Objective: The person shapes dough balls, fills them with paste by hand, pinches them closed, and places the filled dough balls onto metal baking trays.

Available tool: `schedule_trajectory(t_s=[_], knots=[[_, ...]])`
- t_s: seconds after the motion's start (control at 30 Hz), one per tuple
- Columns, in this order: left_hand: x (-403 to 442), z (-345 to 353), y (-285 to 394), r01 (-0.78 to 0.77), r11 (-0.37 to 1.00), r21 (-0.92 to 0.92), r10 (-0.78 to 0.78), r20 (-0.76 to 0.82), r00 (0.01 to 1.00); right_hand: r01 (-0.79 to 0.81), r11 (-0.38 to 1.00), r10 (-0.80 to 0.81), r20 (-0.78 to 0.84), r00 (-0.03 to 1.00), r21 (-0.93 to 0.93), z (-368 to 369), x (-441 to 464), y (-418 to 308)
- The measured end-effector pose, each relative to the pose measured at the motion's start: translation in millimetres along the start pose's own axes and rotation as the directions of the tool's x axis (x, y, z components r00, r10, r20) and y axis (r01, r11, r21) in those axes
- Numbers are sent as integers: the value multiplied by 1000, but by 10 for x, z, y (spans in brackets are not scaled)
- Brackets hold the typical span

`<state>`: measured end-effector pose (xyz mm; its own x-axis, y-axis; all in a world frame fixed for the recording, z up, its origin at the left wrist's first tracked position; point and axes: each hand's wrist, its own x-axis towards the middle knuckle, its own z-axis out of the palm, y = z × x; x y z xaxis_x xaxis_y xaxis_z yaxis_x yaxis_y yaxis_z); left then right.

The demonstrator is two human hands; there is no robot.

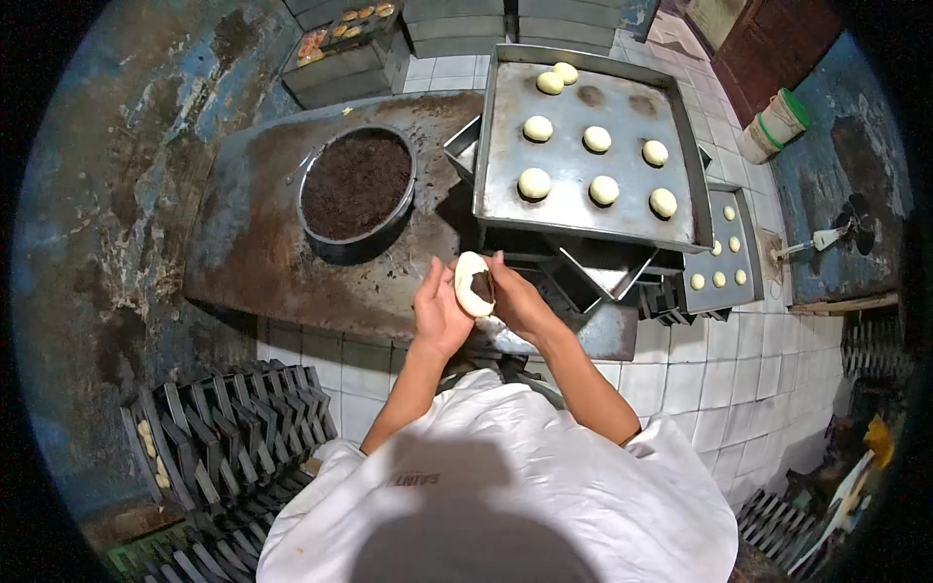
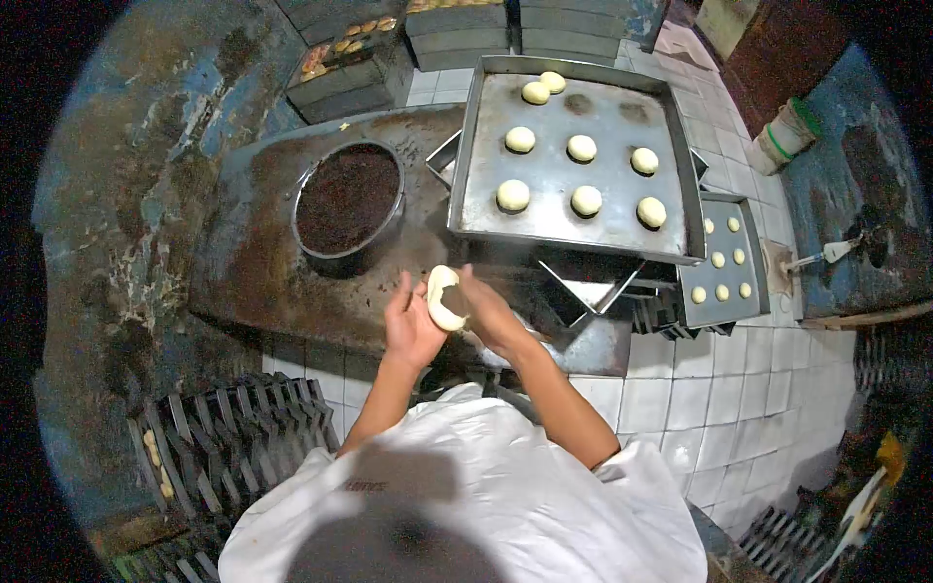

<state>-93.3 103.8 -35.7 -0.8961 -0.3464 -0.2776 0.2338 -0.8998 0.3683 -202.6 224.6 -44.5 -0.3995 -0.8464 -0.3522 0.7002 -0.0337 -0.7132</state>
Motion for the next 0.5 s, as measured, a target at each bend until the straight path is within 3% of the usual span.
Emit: schedule_trajectory(t_s=[0.03, 0.07, 0.1, 0.13, 0.2, 0.27, 0.33, 0.4, 0.47, 0.5], knots=[[12, -79, -39, -39, 996, 85, 44, -55, 998, -121, 982, 106, 106, 989, 147, 6, -2, -32], [3, -41, -27, -15, 982, 188, 42, -140, 989, -121, 982, 104, 121, 987, 144, 1, -37, -64], [-54, -26, 7, -11, 940, 341, 62, -139, 988, 31, 985, -13, 105, 994, -172, -26, -120, -97], [-131, -24, 43, -3, 877, 481, 81, -141, 987, 172, 866, -127, 126, 984, -470, -40, -195, -120], [-251, 89, 125, 23, 836, 549, 69, -146, 987, 225, 807, -193, 115, 974, -545, -8, -299, -146], [-320, 118, 145, 48, 788, 614, 49, -141, 989, 469, 240, -413, 348, 842, -850, 38, -340, -239], [-362, 134, 177, -15, 669, 743, 102, -71, 992, 463, 200, -437, 344, 831, -864, 150, -395, -344], [-422, 188, 246, -29, 670, 742, 94, -46, 995, 471, 257, -457, 324, 829, -844, 233, -412, -442], [-437, 145, 343, -131, 530, 838, 67, 113, 991, 474, 302, -500, 286, 818, -827, 271, -341, -413], [-434, 132, 378, -139, 533, 834, 73, 119, 990, 477, 294, -499, 293, 816, -829, 258, -300, -387]])
